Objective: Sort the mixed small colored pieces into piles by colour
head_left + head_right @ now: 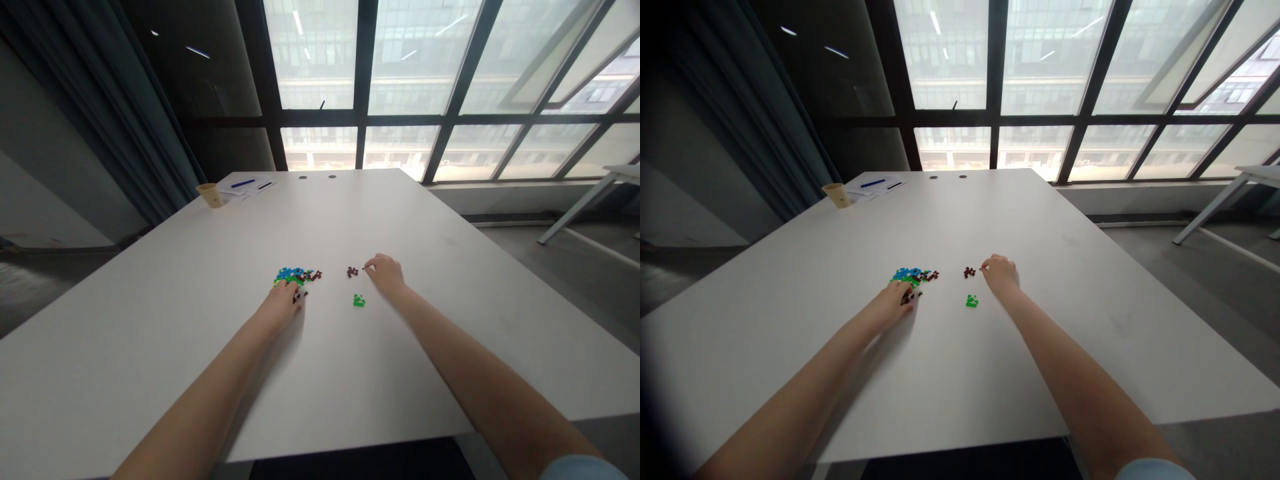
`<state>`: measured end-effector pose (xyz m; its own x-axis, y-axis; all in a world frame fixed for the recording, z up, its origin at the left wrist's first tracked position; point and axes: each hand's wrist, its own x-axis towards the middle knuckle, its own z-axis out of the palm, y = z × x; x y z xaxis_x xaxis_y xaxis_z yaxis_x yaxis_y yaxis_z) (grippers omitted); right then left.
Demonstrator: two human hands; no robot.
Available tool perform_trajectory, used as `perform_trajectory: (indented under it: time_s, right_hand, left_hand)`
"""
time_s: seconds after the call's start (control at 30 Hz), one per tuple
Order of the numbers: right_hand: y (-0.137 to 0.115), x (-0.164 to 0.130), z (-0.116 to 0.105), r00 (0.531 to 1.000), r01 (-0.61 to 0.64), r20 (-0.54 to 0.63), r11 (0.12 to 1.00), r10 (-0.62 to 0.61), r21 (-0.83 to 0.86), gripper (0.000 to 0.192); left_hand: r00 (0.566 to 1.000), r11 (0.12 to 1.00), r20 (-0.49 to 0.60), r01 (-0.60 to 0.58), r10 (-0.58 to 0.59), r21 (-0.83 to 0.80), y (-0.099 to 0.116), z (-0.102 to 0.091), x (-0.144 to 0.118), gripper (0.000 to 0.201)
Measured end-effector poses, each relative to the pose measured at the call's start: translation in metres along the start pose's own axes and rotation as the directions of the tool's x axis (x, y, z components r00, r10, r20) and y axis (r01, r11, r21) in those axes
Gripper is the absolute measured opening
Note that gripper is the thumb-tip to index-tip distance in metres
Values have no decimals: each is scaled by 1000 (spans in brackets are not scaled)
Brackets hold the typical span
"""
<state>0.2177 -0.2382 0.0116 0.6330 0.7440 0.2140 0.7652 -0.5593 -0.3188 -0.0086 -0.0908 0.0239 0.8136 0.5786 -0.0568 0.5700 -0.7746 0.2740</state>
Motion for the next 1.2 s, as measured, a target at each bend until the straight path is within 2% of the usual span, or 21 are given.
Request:
perform_trajectory:
  time_s: [0.17,0.27,0.37,0.43,0.5,0.57,0.63,0.87,1.03,1.13,1.2]
  right_hand:
    - [-25,9,11,998,-44,53,999,45,-23,22]
    - [-28,8,13,997,-49,57,999,48,10,23]
    - [-26,-1,10,1000,-18,19,1000,18,16,25]
    - [-24,-11,7,1000,10,5,1000,-10,-3,26]
    - [-22,-23,3,999,44,5,999,-43,-15,25]
    - [-19,-35,1,998,69,-1,998,-69,-3,25]
    - [-16,-42,0,997,76,-16,997,-76,29,24]
    - [-5,-40,-3,996,77,-61,986,-68,146,23]
    - [6,-34,-4,994,87,-78,977,-73,193,23]
    - [11,-32,-5,993,86,-95,973,-67,214,23]
    - [11,-31,-7,990,102,-118,966,-75,238,23]
  left_hand:
    - [998,998,-64,-26,23,-55,-12,-1,0,20]
    - [991,996,-128,-37,26,-85,-14,-3,3,21]
    - [981,992,-174,-99,83,-82,-13,-7,3,20]
    - [984,990,-136,-122,111,-70,-11,-9,0,15]
    - [996,995,-22,-88,87,-44,-11,-10,-6,6]
    - [996,999,76,-35,36,-13,-11,-9,-11,9]
    - [994,1000,106,-15,15,-1,-12,-8,-15,13]
    - [1000,999,7,-10,9,44,-2,-11,-10,15]
    - [997,999,-76,32,-29,36,-2,-11,-1,18]
    - [986,997,-163,-38,28,-60,2,-11,4,17]
    - [973,963,-216,-132,80,-234,12,-10,4,12]
